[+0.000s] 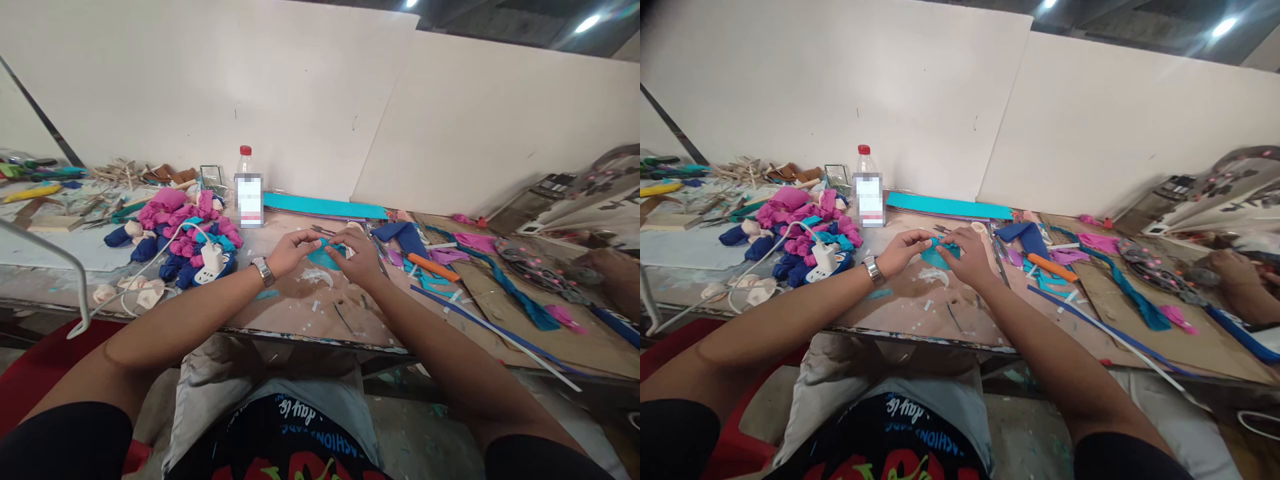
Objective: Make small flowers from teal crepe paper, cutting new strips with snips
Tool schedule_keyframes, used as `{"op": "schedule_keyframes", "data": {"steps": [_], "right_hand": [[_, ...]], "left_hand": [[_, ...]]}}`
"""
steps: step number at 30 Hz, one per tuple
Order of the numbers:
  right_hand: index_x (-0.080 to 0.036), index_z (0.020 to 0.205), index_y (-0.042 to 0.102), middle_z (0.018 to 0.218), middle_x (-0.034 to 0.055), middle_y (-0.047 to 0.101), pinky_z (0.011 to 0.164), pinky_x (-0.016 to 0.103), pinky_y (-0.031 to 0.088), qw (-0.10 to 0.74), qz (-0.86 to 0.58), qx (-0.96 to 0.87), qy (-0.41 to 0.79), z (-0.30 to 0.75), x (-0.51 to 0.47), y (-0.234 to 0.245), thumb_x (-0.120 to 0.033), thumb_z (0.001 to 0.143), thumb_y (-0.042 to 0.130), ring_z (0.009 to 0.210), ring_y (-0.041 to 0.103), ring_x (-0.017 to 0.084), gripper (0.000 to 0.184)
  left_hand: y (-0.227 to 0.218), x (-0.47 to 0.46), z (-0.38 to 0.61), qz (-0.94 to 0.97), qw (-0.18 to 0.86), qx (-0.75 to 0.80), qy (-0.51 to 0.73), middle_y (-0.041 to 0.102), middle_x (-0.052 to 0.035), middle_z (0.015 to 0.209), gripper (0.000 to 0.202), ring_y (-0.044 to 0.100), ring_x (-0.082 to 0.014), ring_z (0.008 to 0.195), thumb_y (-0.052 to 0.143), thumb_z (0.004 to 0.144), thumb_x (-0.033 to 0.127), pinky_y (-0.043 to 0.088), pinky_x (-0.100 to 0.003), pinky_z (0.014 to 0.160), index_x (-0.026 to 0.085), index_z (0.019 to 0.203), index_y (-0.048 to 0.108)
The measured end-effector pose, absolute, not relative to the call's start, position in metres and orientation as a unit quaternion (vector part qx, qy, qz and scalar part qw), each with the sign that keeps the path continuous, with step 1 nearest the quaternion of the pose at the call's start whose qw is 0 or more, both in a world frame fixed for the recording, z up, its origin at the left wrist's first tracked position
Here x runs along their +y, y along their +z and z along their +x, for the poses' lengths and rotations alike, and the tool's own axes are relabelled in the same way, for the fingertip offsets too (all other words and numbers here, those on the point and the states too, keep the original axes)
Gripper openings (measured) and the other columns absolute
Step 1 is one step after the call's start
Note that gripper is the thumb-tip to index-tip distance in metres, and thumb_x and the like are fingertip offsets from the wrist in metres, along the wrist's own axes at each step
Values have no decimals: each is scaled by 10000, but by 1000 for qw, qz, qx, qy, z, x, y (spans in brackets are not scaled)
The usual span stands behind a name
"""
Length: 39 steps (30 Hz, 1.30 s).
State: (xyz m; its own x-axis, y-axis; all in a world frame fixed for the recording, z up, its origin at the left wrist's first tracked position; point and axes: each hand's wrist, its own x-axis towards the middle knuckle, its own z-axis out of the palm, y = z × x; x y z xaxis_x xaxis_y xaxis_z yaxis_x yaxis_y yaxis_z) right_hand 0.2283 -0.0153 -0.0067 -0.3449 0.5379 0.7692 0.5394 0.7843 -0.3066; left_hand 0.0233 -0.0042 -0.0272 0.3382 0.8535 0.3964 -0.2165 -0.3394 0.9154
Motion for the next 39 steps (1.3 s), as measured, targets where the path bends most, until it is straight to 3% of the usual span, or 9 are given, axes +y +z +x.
{"op": "schedule_keyframes", "data": {"steps": [10, 18, 30, 39], "right_hand": [[-243, 853, 713, 895, 58, 740, 830, 442, 500, 474, -326, -818, 2, 229, -13, -7, -434, 927, 713, 890, 659, 257, 205], [-236, 878, 696, 880, 58, 723, 823, 421, 502, 495, -310, -811, 20, 226, -18, -2, -368, 937, 700, 883, 657, 247, 144], [-233, 866, 676, 858, 56, 716, 816, 433, 483, 486, -327, -811, 5, 228, -15, -5, -407, 937, 695, 865, 640, 255, 189], [-277, 1278, 659, 1001, 61, 701, 868, 435, 511, 460, -311, -831, 21, 228, -16, -6, -400, 984, 633, 918, 639, 247, 320]], "left_hand": [[-27, -5, 24, 637, 535, 233, 504, 776, -107, 1126, 454, 684, -245, 1050, 789, 814, 549, 502, -389, 966, 166, 1058, 786], [-27, -4, 23, 648, 530, 223, 499, 756, -117, 1216, 426, 680, -249, 1103, 765, 854, 518, 500, -385, 979, 172, 1101, 784], [-30, -2, 25, 639, 531, 222, 511, 745, -97, 1065, 420, 667, -186, 936, 808, 814, 490, 516, -346, 863, 159, 1056, 720], [-31, -2, 24, 657, 523, 225, 495, 754, -101, 1088, 430, 692, -194, 936, 841, 780, 427, 532, -354, 872, 157, 1091, 718]]}}
